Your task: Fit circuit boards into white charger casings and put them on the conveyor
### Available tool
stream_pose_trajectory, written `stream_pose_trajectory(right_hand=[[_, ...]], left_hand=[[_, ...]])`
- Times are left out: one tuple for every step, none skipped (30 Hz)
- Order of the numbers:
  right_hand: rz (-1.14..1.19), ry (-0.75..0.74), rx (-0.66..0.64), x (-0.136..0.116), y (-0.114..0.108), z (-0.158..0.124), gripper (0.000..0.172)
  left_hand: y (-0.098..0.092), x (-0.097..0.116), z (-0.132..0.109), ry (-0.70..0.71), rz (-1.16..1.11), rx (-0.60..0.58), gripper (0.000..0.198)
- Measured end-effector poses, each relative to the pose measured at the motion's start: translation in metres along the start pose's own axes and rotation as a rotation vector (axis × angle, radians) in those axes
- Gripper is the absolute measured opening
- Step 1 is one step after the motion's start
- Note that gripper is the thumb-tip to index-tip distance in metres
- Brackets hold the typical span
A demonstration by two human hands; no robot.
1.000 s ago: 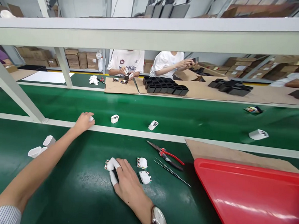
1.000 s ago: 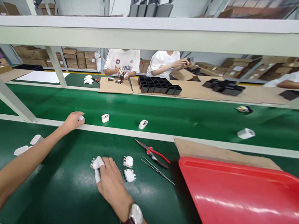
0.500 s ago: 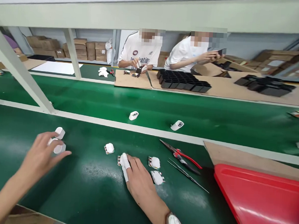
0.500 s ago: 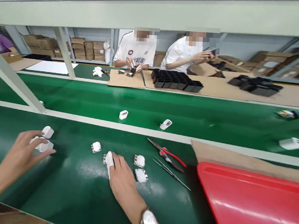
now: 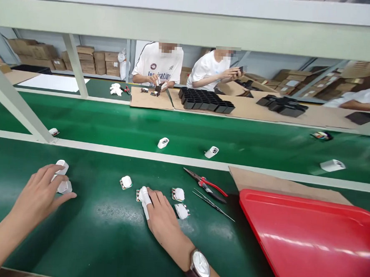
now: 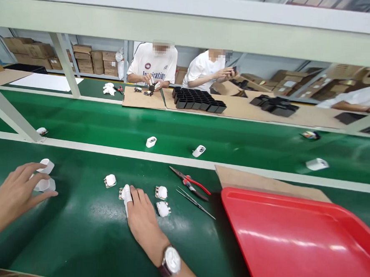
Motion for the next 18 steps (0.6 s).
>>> stream_pose_trajectory(right_hand=[[0.029,-0.008,0.001,0.001,-0.003,0.001,0.054],[0.067,-0.01,0.01,0.002,-0.006,0.002,0.051],[0.106,-0.005,0.024,0.003,-0.009,0.003,0.049],[0.142,0.003,0.038,0.005,-0.012,0.005,0.046],[0.169,0.008,0.054,0.006,-0.014,0.007,0.044],[0.187,0.005,0.072,0.007,-0.017,0.008,0.041],[0.201,0.001,0.085,0.007,-0.019,0.01,0.037],[0.214,-0.006,0.097,0.007,-0.02,0.011,0.034],[0.232,-0.009,0.108,0.007,-0.022,0.011,0.031],[0.252,-0.006,0.125,0.007,-0.025,0.011,0.03],[0.273,0.009,0.149,0.007,-0.028,0.01,0.03],[0.296,0.026,0.174,0.008,-0.032,0.009,0.032],[0.32,0.039,0.2,0.008,-0.037,0.007,0.035],[0.348,0.045,0.219,0.006,-0.042,0.004,0.038],[0.379,0.048,0.228,0.004,-0.047,0.002,0.041],[0.413,0.047,0.226,0.001,-0.05,0.001,0.042],[0.448,0.041,0.215,-0.004,-0.052,0.0,0.044],[0.478,0.031,0.196,-0.009,-0.053,0.0,0.045]], left_hand=[[0.003,-0.007,-0.003,-0.002,0.022,-0.006,0.034],[0.005,-0.01,-0.004,0.005,0.022,-0.011,0.033],[0.005,-0.009,-0.004,0.018,-0.005,-0.011,0.03],[0.003,-0.003,-0.002,0.034,-0.061,-0.008,0.027],[0.001,0.008,0.001,0.045,-0.144,-0.008,0.023],[-0.001,0.023,0.007,0.054,-0.246,-0.021,0.019],[-0.001,0.042,0.014,0.066,-0.361,-0.049,0.016],[0.001,0.063,0.021,0.081,-0.479,-0.098,0.013],[0.005,0.087,0.028,0.112,-0.59,-0.163,0.011],[0.01,0.109,0.034,0.15,-0.683,-0.219,0.008],[0.016,0.127,0.039,0.169,-0.76,-0.265,0.006],[0.024,0.141,0.042,0.172,-0.824,-0.295,0.007],[0.032,0.149,0.045,0.152,-0.874,-0.315,0.013],[0.04,0.152,0.045,0.115,-0.917,-0.323,0.023],[0.049,0.152,0.044,0.073,-0.953,-0.322,0.034],[0.056,0.151,0.042,0.033,-0.984,-0.315,0.043],[0.062,0.15,0.039,-0.001,-1.011,-0.308,0.049],[0.067,0.149,0.035,-0.027,-1.034,-0.298,0.053]])
Point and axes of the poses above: each hand's wrist, its own z-axis towards the middle knuckle, its own y-axis out of the palm, x = y × z, the point moved 8 cm from there along z, towards the middle knuckle, and after that the axes turned 5 degrees about z, right-handed, at the moved point
